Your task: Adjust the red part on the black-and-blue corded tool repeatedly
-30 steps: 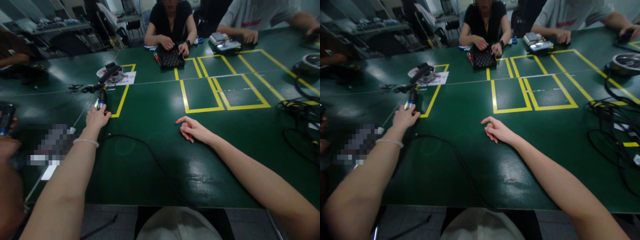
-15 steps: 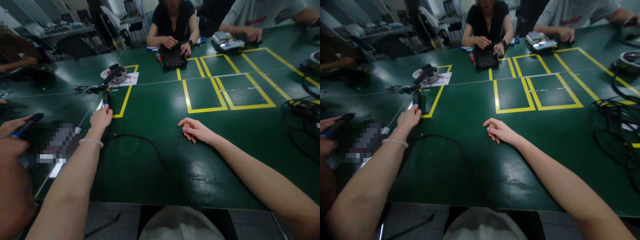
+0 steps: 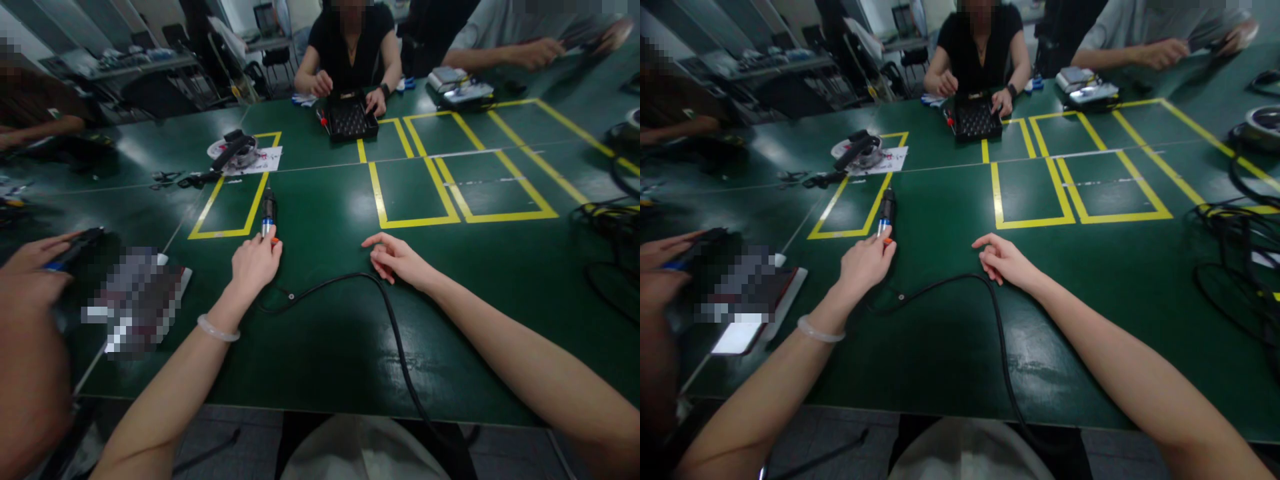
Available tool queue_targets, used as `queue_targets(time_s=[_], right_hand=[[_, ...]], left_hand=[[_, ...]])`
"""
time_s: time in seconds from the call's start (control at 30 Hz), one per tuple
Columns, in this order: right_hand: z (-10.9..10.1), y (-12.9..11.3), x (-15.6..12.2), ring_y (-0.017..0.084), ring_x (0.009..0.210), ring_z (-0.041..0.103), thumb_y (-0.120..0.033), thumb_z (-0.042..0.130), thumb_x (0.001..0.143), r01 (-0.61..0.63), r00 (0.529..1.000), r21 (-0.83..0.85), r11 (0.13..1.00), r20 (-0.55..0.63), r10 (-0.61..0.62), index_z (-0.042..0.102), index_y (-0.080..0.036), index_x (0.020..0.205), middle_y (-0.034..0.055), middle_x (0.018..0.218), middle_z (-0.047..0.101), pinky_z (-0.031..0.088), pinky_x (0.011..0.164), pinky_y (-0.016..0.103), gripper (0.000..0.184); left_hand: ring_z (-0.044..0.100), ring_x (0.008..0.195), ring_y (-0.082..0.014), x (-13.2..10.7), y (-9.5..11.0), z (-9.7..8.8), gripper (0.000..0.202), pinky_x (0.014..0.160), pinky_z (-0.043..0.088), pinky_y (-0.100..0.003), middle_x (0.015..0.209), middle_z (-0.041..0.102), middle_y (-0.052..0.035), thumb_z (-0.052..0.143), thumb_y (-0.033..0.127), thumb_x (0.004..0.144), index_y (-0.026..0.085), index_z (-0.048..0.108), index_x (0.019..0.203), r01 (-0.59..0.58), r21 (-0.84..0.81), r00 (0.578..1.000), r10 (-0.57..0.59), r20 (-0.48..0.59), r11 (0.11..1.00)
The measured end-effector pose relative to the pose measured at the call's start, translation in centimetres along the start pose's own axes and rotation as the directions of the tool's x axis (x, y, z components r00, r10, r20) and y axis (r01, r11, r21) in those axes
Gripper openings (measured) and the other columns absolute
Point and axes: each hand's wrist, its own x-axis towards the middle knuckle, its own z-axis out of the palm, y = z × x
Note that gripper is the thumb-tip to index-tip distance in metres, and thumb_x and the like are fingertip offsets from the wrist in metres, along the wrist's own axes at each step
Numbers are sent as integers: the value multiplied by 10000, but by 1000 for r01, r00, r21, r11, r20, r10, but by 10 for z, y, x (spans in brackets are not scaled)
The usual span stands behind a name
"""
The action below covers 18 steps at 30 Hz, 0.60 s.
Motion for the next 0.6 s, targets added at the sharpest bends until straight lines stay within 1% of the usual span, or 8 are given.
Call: queue_targets(time_s=[0.1,0.17,0.23,0.33,0.4,0.47,0.6], right_hand=[[0,-3,0,71,407,414,-278,516,919,55,994,-91,994,-88,-63,539,-161,1101,-87,544,475,323,374,178,218],[0,-4,-1,71,433,423,-264,511,922,91,989,-143,985,-104,-106,541,-160,1102,-82,564,472,333,412,188,210],[2,-3,-2,72,463,440,-252,510,923,130,986,-185,974,-81,-147,533,-163,1120,-71,613,490,356,451,198,217],[6,1,-4,84,546,503,-250,521,930,187,981,-242,952,-4,-194,518,-173,1157,-39,723,538,398,513,212,240],[7,3,-6,95,594,531,-282,527,944,219,976,-275,936,50,-213,513,-182,1170,-21,778,562,415,545,223,248],[8,5,-6,105,627,539,-326,549,947,249,969,-311,917,85,-234,523,-190,1155,-12,801,574,422,571,233,250],[5,7,-5,117,646,522,-359,598,926,265,964,-354,897,92,-249,541,-195,1089,-18,777,554,423,600,245,238]], left_hand=[[622,1029,-334,-18,34,-7,577,856,469,-435,1288,602,-181,247,453,1019,198,376,1521,-104,25,994,105,-43,994],[620,1037,-322,-28,55,-11,569,866,459,-428,1316,583,-187,259,449,1021,199,381,1517,-166,29,984,167,-57,986],[623,1040,-315,-34,76,-14,560,869,454,-420,1335,571,-195,279,445,1021,196,390,1510,-222,24,973,223,-56,975],[627,1038,-312,-39,103,-19,546,864,451,-413,1336,573,-199,310,439,1019,197,407,1499,-299,-6,953,298,-52,954],[627,1040,-309,-39,117,-20,540,864,449,-410,1336,575,-198,322,432,1018,197,411,1495,-337,-28,941,335,-55,941],[624,1050,-305,-39,128,-20,554,871,447,-404,1349,567,-207,342,417,1015,170,385,1509,-359,-47,933,356,-53,932],[606,1097,-297,-37,140,-20,607,899,442,-388,1396,530,-224,389,364,999,92,309,1536,-381,-80,924,378,-52,921]])
